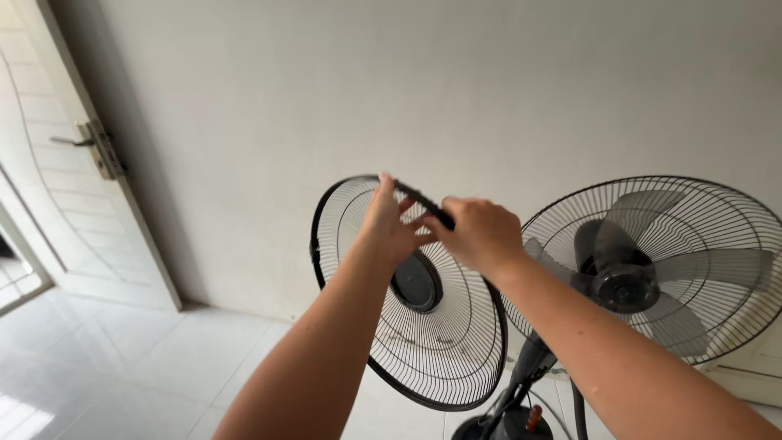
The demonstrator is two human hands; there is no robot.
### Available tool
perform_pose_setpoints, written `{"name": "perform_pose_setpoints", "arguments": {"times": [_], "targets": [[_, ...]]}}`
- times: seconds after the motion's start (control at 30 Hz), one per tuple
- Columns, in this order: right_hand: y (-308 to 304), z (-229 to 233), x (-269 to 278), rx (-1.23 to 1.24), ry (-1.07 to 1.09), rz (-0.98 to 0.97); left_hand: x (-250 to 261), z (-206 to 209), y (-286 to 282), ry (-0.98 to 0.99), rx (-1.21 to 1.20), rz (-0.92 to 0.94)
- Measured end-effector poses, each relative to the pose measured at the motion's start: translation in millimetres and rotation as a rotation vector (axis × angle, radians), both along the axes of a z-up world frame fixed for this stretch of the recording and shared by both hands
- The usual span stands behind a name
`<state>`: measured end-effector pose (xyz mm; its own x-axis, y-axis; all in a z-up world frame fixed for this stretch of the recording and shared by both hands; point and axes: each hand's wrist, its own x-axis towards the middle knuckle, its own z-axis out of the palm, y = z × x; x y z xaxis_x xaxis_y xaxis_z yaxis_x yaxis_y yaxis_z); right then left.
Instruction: The person disassembles a standing electric fan. They remove the front grille, fan blades, and rear grille, then use a screwdriver on the motor housing.
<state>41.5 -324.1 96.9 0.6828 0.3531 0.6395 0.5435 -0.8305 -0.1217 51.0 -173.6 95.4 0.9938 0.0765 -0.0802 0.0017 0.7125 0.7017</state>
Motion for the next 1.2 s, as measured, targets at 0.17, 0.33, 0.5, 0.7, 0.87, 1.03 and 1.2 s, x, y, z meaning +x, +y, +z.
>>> {"name": "perform_pose_setpoints", "arguments": {"times": [0.17,0.33,0.5,0.7,0.87,1.03,1.2], "targets": [[2,-1,14,0.012,0.164,0.029,5,-12,2,-0.071,0.026,0.089],[5,-2,17,0.433,0.508,0.181,8,-5,6,-0.153,0.087,0.122],[14,-2,3,0.527,0.574,0.258,5,7,13,-0.133,0.202,0.149],[28,0,-1,0.551,0.51,0.235,2,8,21,-0.166,0.199,0.169],[36,-5,1,0.495,0.277,0.208,6,10,23,-0.22,0.232,0.181],[44,-7,0,0.564,0.361,0.124,6,18,20,-0.142,0.301,0.216],[49,-10,-2,0.739,0.439,0.127,-2,26,15,-0.095,0.388,0.222]]}}
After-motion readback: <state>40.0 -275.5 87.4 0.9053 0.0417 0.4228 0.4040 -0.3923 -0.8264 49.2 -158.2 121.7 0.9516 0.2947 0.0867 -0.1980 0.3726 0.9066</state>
